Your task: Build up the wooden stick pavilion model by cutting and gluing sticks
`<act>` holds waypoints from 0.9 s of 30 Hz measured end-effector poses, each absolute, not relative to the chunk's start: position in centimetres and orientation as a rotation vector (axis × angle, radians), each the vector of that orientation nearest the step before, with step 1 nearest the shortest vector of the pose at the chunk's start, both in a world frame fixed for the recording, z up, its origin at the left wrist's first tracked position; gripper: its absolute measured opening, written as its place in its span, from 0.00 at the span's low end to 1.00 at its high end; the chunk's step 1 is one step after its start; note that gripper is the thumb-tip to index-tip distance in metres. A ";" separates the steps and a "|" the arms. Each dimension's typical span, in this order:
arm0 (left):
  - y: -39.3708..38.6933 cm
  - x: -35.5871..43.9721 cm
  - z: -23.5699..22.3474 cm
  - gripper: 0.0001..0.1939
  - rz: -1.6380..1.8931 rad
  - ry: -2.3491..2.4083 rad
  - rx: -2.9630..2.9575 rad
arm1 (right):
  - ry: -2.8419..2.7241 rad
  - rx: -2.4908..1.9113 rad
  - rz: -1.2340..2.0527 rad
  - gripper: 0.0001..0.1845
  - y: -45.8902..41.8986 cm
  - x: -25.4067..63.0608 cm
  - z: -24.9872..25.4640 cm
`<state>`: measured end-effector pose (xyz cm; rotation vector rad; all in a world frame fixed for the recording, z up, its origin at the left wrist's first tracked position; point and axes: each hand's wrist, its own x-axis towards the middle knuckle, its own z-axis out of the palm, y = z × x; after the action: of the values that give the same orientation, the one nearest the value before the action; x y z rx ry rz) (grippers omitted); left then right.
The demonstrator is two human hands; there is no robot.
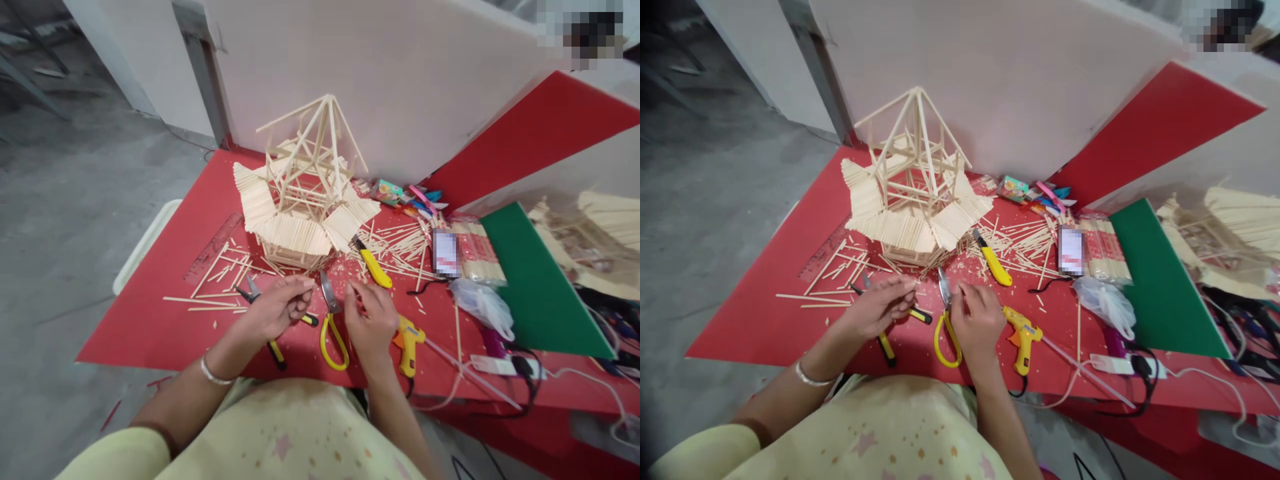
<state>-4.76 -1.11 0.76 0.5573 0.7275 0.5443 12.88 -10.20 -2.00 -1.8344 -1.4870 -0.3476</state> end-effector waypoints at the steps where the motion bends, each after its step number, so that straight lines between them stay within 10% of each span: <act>1: -1.3 -5.6 -0.2 0.14 0.580 0.805 0.677 | -1.507 -1.879 -0.294 0.08 -10.6 12.8 -2.3; 11: -0.2 -9.9 -5.8 0.10 0.575 1.260 1.942 | -1.829 -2.091 0.157 0.11 -10.6 9.7 -3.9; 27: 0.7 -11.8 -3.4 0.11 0.630 1.441 2.024 | -1.895 -2.138 0.140 0.09 -8.8 9.5 -3.8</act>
<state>-11.81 0.69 -3.37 2.0242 1.4414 0.6297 9.48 -8.81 -3.85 -2.1380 -1.8949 0.1400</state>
